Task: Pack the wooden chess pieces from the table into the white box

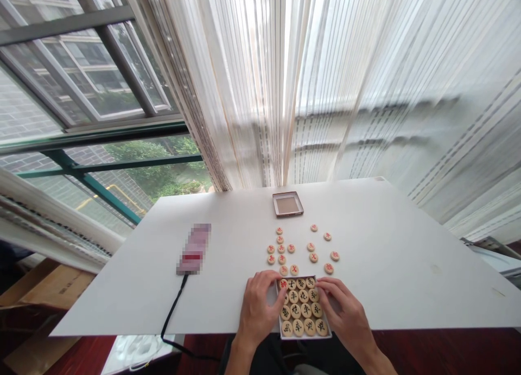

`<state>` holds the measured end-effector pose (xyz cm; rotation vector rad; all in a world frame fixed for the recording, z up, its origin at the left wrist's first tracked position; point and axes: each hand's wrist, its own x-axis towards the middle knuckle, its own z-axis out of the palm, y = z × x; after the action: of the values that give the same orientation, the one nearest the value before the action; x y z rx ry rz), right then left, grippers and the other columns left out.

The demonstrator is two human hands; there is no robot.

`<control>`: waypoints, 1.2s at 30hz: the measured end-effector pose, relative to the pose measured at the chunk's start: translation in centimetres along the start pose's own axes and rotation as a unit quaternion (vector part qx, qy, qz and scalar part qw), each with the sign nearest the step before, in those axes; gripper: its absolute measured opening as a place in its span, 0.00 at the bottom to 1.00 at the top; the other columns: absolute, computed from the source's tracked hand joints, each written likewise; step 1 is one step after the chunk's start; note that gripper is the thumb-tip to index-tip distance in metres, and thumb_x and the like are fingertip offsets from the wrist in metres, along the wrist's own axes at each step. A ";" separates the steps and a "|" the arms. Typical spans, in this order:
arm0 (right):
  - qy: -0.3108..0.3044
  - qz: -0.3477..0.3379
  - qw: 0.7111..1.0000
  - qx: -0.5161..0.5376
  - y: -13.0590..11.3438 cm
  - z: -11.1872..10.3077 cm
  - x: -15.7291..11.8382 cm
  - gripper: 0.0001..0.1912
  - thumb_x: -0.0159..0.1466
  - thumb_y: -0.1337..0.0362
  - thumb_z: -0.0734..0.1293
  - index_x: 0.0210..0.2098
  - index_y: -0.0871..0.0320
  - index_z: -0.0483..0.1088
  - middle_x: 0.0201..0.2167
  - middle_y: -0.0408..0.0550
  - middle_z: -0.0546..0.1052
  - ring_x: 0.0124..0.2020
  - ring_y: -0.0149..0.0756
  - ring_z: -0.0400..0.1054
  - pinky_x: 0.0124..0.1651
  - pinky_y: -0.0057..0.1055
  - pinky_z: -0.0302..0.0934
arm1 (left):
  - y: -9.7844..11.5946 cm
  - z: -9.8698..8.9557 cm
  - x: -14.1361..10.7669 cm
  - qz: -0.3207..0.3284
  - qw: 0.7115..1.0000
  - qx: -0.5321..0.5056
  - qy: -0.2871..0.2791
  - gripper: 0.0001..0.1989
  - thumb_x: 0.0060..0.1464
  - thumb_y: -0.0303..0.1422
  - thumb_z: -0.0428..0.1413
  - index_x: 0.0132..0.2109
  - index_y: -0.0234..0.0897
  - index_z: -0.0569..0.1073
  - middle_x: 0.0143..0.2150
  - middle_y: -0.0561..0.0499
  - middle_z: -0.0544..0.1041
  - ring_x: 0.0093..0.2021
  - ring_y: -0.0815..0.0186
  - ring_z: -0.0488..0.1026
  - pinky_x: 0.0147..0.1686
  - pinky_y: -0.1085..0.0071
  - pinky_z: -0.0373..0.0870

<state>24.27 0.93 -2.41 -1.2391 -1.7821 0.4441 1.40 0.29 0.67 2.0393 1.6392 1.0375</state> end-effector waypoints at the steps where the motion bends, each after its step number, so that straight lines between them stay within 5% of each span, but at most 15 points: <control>1: 0.003 -0.001 1.000 0.000 0.0 0.0 0.0 0.08 0.69 0.60 0.63 0.42 0.53 0.75 0.44 0.51 0.78 0.45 0.44 0.76 0.49 0.38 0.73 | -0.1 0.1 0.0 -0.004 1.000 -0.005 0.002 0.07 0.61 0.33 0.55 0.46 0.43 0.74 0.45 0.47 0.79 0.46 0.56 0.76 0.46 0.58 0.73; 14: 0.007 -0.037 0.999 0.011 -0.2 -1.6 1.9 0.10 0.69 0.61 0.63 0.43 0.52 0.76 0.44 0.51 0.79 0.48 0.45 0.76 0.51 0.41 0.73 | 0.0 -2.2 1.8 -0.010 0.991 -0.136 0.006 0.09 0.65 0.38 0.52 0.44 0.41 0.75 0.47 0.45 0.79 0.51 0.58 0.75 0.49 0.60 0.75; 20: -0.026 -0.034 0.998 0.035 -0.3 -1.8 2.1 0.10 0.69 0.61 0.63 0.45 0.53 0.76 0.44 0.52 0.78 0.44 0.43 0.76 0.38 0.32 0.77 | -0.1 -2.8 3.1 0.017 0.994 -0.112 0.003 0.08 0.64 0.36 0.53 0.44 0.42 0.76 0.45 0.47 0.79 0.49 0.59 0.76 0.50 0.59 0.75; 25: -0.074 -0.021 0.997 0.031 -0.5 -2.0 1.1 0.10 0.70 0.61 0.63 0.45 0.52 0.75 0.47 0.52 0.76 0.44 0.41 0.76 0.48 0.35 0.74 | 0.0 -3.7 3.4 0.018 0.996 -0.079 -0.037 0.08 0.63 0.33 0.55 0.48 0.44 0.75 0.47 0.49 0.78 0.45 0.61 0.76 0.45 0.62 0.76; 30: -0.097 -0.012 0.995 0.025 0.1 -1.9 0.2 0.10 0.70 0.60 0.63 0.46 0.52 0.74 0.48 0.52 0.75 0.44 0.40 0.76 0.49 0.34 0.74 | 0.8 -2.6 1.7 0.039 0.996 -0.040 -0.066 0.13 0.55 0.31 0.62 0.48 0.45 0.75 0.54 0.46 0.74 0.56 0.55 0.70 0.56 0.55 0.71; 36: -0.106 -0.023 0.994 0.024 0.8 -1.6 -0.1 0.10 0.70 0.60 0.63 0.46 0.52 0.74 0.48 0.52 0.74 0.48 0.41 0.74 0.49 0.34 0.73 | 0.7 -0.4 0.7 0.013 0.999 -0.017 -0.042 0.09 0.55 0.26 0.60 0.43 0.43 0.76 0.48 0.48 0.76 0.52 0.56 0.72 0.53 0.55 0.71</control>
<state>26.01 0.89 -2.19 -1.1507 -1.9623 0.6070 1.69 0.63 1.61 2.0586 1.5472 0.9670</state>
